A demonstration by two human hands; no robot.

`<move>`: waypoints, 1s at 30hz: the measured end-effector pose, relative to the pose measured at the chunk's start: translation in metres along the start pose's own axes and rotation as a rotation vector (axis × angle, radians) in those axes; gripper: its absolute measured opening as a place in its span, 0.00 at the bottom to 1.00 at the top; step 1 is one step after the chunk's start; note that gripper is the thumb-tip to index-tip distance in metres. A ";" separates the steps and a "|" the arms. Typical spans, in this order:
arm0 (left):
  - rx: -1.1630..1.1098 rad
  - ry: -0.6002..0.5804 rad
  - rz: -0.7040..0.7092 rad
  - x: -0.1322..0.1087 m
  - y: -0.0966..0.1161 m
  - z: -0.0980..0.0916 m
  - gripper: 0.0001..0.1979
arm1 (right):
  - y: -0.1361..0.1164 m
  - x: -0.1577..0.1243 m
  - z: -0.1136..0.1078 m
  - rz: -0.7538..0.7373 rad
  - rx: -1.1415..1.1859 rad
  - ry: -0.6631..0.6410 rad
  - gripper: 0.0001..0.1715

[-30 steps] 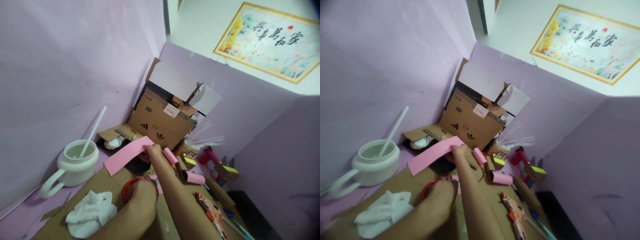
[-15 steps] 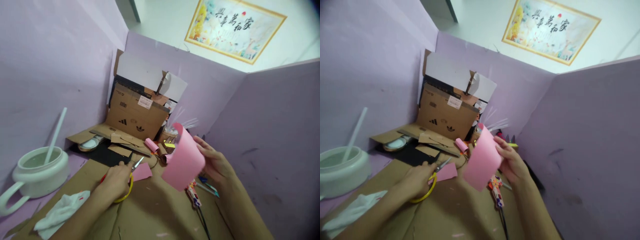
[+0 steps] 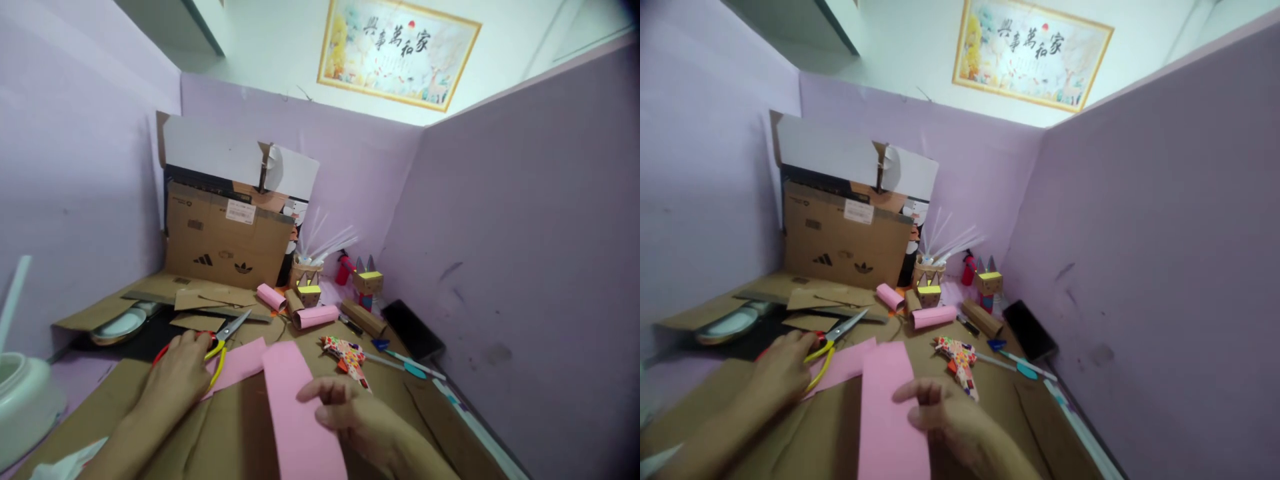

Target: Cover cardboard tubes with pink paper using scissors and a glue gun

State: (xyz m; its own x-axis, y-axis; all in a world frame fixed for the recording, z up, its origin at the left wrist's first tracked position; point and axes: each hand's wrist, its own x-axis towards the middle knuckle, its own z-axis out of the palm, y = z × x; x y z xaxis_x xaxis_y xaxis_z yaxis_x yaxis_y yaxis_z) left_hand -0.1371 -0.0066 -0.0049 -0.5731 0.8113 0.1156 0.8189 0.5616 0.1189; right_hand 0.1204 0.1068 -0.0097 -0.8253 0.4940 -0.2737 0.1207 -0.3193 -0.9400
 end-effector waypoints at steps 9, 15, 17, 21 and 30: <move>-0.094 -0.083 0.137 0.044 0.071 -0.047 0.17 | 0.018 0.012 -0.003 -0.068 -0.451 0.168 0.17; -0.070 -0.214 0.049 0.127 0.150 -0.030 0.15 | 0.041 0.017 -0.011 -0.075 -0.401 0.210 0.16; -0.046 -0.217 0.000 0.140 0.166 -0.018 0.16 | 0.048 0.019 -0.015 -0.051 -0.382 0.174 0.17; -0.047 -0.248 -0.033 0.146 0.182 -0.003 0.17 | 0.051 0.020 -0.017 -0.017 -0.395 0.163 0.18; -0.211 -0.380 -0.078 0.140 0.162 -0.049 0.15 | 0.034 0.011 -0.010 -0.049 -0.435 0.244 0.15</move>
State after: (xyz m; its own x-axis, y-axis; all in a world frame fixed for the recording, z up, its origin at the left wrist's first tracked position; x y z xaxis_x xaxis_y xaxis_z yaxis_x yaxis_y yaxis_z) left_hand -0.0867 0.1900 0.0790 -0.5485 0.7920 -0.2681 0.7263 0.6102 0.3166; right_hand 0.1212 0.1097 -0.0464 -0.6890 0.6913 -0.2176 0.3463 0.0503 -0.9368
